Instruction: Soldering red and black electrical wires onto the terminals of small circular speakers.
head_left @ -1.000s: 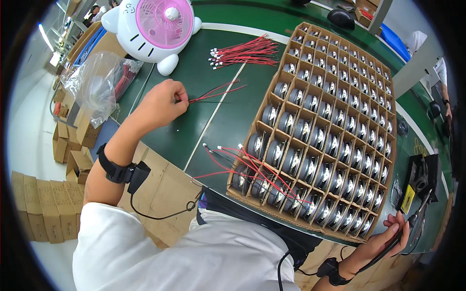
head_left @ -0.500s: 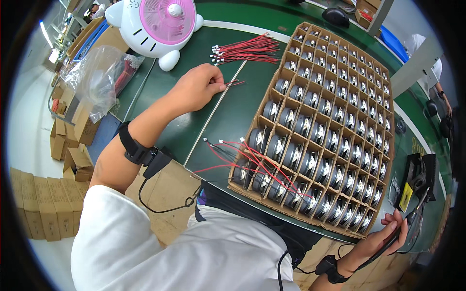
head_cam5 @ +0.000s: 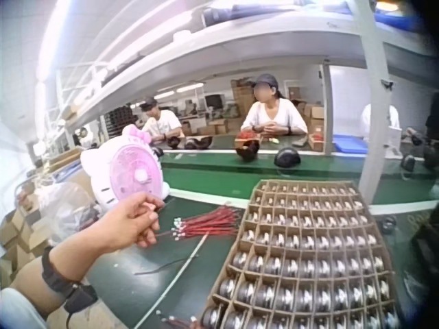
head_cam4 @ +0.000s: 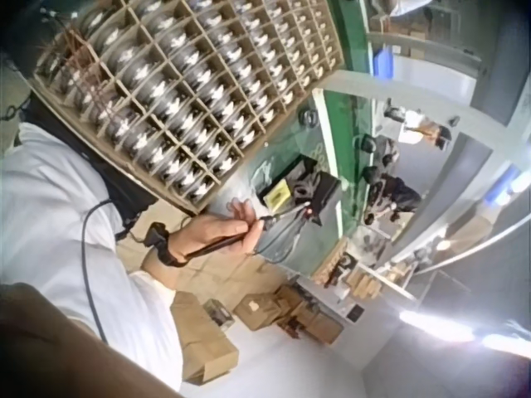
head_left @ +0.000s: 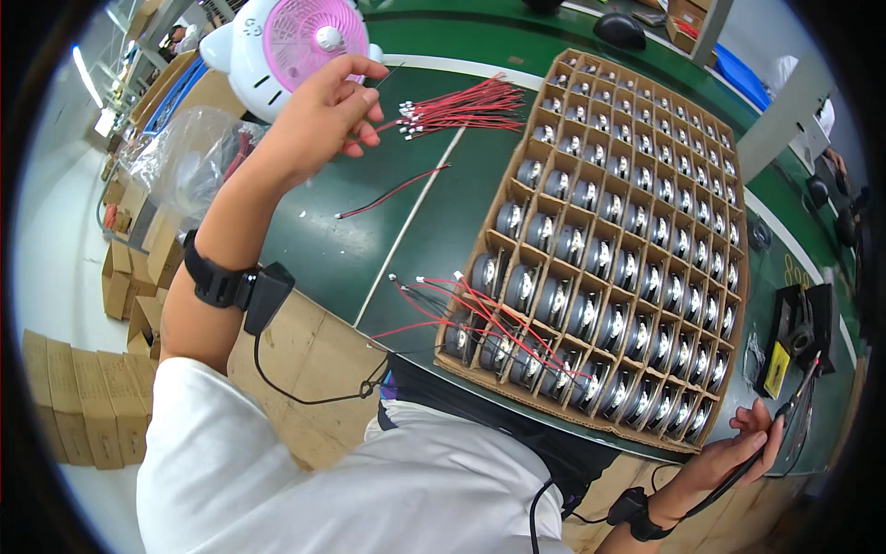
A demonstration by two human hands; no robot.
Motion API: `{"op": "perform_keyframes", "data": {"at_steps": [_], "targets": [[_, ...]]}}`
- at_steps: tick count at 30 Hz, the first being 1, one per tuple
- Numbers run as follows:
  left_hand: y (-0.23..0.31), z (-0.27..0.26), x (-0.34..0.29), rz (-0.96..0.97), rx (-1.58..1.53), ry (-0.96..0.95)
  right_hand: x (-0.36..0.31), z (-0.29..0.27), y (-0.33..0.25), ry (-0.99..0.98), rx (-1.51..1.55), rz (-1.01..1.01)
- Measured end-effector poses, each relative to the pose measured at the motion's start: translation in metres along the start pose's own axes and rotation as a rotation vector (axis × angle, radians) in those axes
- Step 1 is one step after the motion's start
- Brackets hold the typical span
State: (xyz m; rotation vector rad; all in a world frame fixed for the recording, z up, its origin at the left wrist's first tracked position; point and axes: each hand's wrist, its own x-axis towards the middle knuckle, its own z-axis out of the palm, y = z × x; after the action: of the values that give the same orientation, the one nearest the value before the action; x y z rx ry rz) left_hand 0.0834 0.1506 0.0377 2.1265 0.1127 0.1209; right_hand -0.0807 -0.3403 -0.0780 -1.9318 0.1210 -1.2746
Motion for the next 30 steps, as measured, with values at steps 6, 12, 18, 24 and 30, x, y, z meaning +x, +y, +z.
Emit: {"op": "perform_keyframes", "data": {"at_steps": [6,12,18,24,30], "targets": [[0.016,0.036,-0.025,0.056,-0.279,-0.295,0.004,0.003,-0.016,0.213,0.077,0.170],[0.051,0.079,-0.061,0.148,-0.146,-0.528,0.009,-0.008,-0.042,0.048,0.455,0.232],[0.066,0.116,-0.107,0.499,0.003,-0.588,-0.001,0.007,-0.069,-0.016,0.606,0.285],[0.062,0.147,-0.123,0.609,0.037,-0.616,-0.004,0.021,-0.075,-0.228,0.701,0.039],[0.060,0.162,-0.128,0.621,0.058,-0.580,-0.010,0.034,-0.084,-0.154,0.731,0.070]]}}
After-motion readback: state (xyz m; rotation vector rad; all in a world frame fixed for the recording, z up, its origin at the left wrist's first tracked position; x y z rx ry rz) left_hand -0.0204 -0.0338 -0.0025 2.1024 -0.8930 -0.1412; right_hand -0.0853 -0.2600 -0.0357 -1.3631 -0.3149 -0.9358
